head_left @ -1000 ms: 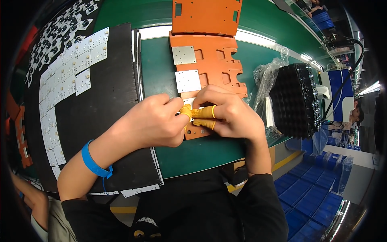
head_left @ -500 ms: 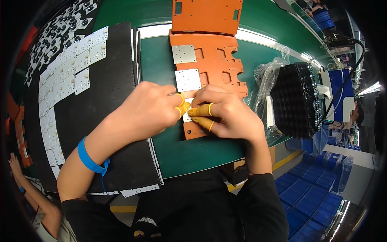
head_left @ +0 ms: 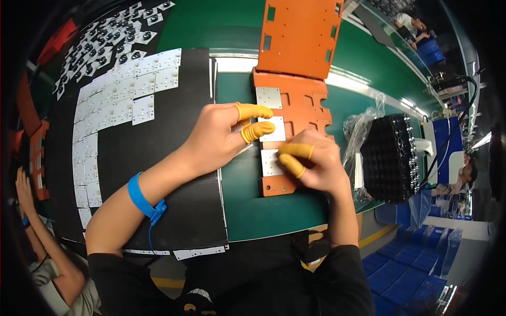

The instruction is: Manually assembling LED circuit board modules into an orange fixture jig at a factory workstation.

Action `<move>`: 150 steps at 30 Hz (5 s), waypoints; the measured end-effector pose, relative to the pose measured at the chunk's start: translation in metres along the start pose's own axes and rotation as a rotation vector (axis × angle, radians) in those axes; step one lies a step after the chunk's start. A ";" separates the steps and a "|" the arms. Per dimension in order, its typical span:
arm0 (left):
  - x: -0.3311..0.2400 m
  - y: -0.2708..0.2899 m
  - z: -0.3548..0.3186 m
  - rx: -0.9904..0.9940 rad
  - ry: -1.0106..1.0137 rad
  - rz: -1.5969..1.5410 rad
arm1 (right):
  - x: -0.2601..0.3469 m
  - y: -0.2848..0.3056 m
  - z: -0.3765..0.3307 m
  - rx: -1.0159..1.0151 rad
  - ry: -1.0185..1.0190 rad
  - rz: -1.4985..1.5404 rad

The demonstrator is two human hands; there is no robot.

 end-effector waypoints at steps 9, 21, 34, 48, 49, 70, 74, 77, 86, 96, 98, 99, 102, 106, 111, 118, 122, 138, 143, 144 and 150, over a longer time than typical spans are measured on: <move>0.029 -0.005 -0.001 0.040 0.352 -0.664 | -0.011 0.022 0.001 -0.167 -0.112 -0.030; 0.026 -0.025 0.000 0.159 0.372 -0.831 | 0.084 0.160 -0.055 -0.529 -0.185 -0.883; 0.025 -0.019 -0.001 0.090 0.313 -0.704 | 0.076 0.185 -0.111 -0.518 -0.425 -1.246; 0.028 -0.021 -0.001 0.092 0.351 -0.589 | 0.078 0.182 -0.071 -0.600 -0.343 -0.853; 0.028 -0.021 -0.001 0.090 0.349 -0.589 | 0.078 0.163 -0.056 -0.565 -0.256 -0.733; 0.009 -0.015 -0.002 0.117 0.141 -0.164 | -0.018 0.003 0.018 -0.368 -0.100 0.323; 0.003 -0.011 -0.003 0.081 0.105 -0.134 | -0.005 0.001 0.019 -0.332 0.014 0.132; -0.008 -0.008 -0.003 0.069 0.053 -0.102 | -0.005 -0.001 0.017 -0.316 0.029 0.119; -0.010 -0.010 -0.005 0.062 0.002 -0.062 | 0.003 0.000 0.015 -0.358 0.068 0.060; -0.020 -0.012 -0.012 -0.017 -0.166 0.138 | -0.012 0.001 0.015 -0.368 -0.142 0.336; -0.028 -0.004 -0.016 -0.181 -0.206 0.210 | -0.029 -0.005 0.010 -0.434 -0.358 0.710; -0.028 -0.003 -0.017 -0.180 -0.210 0.209 | -0.035 -0.003 0.006 -0.475 -0.416 0.698; -0.047 -0.006 -0.024 -0.205 -0.436 0.629 | -0.054 -0.018 -0.004 -0.326 -0.738 0.689; -0.062 -0.002 -0.028 -0.325 -0.581 0.749 | -0.048 -0.030 -0.003 -0.251 -0.795 0.834; -0.071 -0.007 -0.031 -0.321 -0.650 0.876 | -0.060 -0.008 -0.011 -0.369 -0.868 0.725; -0.052 -0.020 -0.024 -0.170 -0.513 0.818 | -0.131 0.111 -0.044 -0.660 -0.923 0.328; -0.044 -0.021 -0.023 -0.198 -0.467 0.899 | -0.155 0.108 -0.049 -0.615 -1.024 0.296; -0.010 0.002 -0.012 0.104 0.107 1.447 | -0.183 0.101 -0.048 -0.424 -1.035 0.553; 0.018 0.049 -0.004 0.204 0.398 1.384 | -0.185 0.101 -0.049 -0.412 -1.058 0.535; 0.029 0.052 -0.003 0.269 0.448 1.265 | -0.184 0.102 -0.051 -0.398 -1.066 0.514; 0.033 0.036 -0.007 0.342 0.372 1.193 | -0.178 0.097 -0.051 -0.451 -1.041 0.554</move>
Point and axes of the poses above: each hand's wrist, its own z-axis towards the middle knuckle, its own y-axis out of the back of the hand, x = y × z, the point moved 9 cm from there along z, towards the middle knuckle, and after that the axes turned 14 degrees about z, right-handed, at the moved point
